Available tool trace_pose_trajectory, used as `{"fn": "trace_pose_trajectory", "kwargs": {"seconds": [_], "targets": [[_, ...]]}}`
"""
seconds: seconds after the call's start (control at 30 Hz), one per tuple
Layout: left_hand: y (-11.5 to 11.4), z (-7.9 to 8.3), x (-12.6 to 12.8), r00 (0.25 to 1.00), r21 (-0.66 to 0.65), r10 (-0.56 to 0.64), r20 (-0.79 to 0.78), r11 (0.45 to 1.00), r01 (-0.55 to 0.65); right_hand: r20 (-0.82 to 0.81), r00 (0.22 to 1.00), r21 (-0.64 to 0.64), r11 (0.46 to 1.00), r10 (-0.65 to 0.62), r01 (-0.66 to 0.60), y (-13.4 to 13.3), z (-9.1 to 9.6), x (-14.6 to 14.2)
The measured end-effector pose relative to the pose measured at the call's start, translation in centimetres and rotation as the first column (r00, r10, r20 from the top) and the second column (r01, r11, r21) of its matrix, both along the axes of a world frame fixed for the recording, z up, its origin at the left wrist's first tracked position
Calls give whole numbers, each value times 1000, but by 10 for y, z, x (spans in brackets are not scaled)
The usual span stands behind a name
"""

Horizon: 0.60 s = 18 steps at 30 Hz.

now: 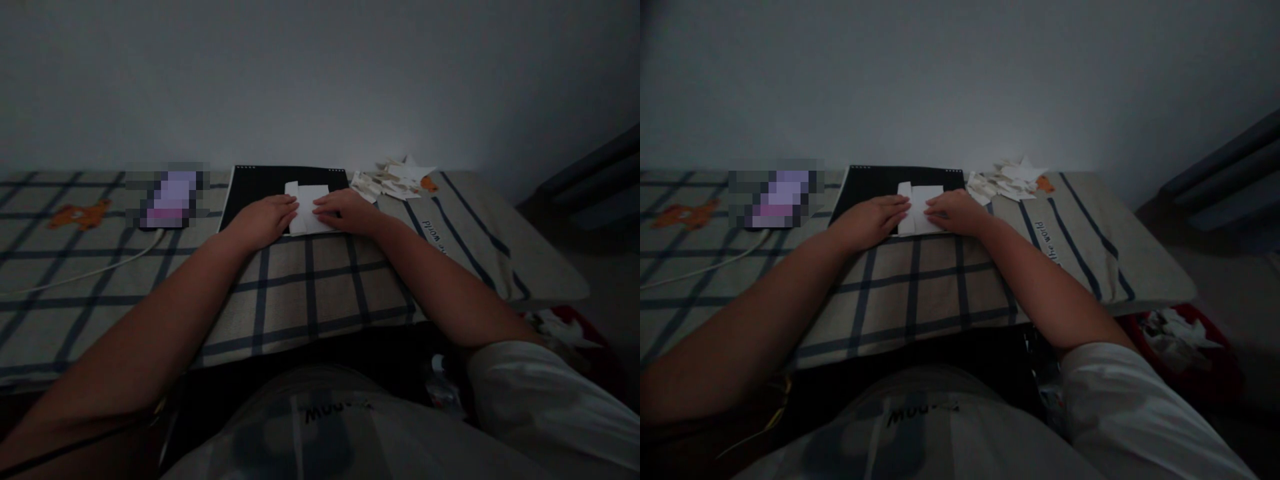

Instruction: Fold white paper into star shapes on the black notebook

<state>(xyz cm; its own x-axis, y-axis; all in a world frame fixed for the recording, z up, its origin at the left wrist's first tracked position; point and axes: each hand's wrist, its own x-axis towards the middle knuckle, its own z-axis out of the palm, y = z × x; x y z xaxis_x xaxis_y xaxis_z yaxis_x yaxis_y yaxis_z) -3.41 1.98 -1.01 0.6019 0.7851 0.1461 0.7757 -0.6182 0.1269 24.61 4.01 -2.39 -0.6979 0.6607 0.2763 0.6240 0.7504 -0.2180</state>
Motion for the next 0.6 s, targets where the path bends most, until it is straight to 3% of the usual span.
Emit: {"fn": "trace_pose_trajectory", "kwargs": {"seconds": [0.6], "targets": [[1, 1, 0, 997, -37, -52, -63, 998, 50, -27, 1000, -5, 1000, 2, -3, 3, -3, 0]]}}
